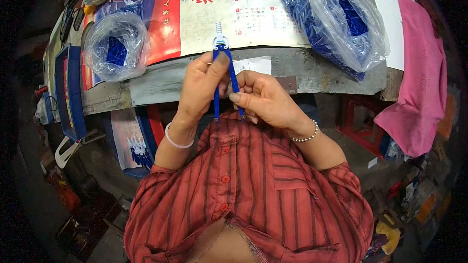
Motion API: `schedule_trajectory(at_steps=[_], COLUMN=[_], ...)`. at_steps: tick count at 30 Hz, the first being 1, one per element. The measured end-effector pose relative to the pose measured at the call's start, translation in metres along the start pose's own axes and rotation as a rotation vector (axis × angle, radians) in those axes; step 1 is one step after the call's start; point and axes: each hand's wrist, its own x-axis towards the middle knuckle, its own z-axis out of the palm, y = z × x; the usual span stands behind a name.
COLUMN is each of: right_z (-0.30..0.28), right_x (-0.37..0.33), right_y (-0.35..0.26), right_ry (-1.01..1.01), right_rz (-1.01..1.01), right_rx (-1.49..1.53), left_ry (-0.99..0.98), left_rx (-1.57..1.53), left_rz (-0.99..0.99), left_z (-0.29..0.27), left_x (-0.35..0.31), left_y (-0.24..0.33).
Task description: Manual assembly of blue plastic drafting tools by fitting white adjustment components.
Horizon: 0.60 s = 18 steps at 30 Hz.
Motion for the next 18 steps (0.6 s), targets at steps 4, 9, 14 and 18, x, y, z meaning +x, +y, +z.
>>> schedule_trajectory(at_steps=[4, 9, 14, 18], right_z=[-0.003, -0.006, -0.004, -0.007], right_x=[0.001, 0.001, 0.0, 0.0], right_y=[0.003, 0.005, 0.004, 0.006], right_ry=[-0.001, -0.013, -0.019, -0.006], right_rz=[0.002, -0.018, -0.015, -0.038], right_rx=[0.004, 0.001, 0.006, -0.035], left_ry=[0.037, 0.025, 0.101, 0.053], left_rx=[0.071, 0.079, 0.206, 0.046], left_rz=[0.138, 0.08, 0.195, 0.046], left_z=[0.006, 0.0, 0.003, -0.002], left_x=[0.0, 0.005, 0.008, 0.009], left_y=[-0.002, -0.008, -0.007, -0.009])
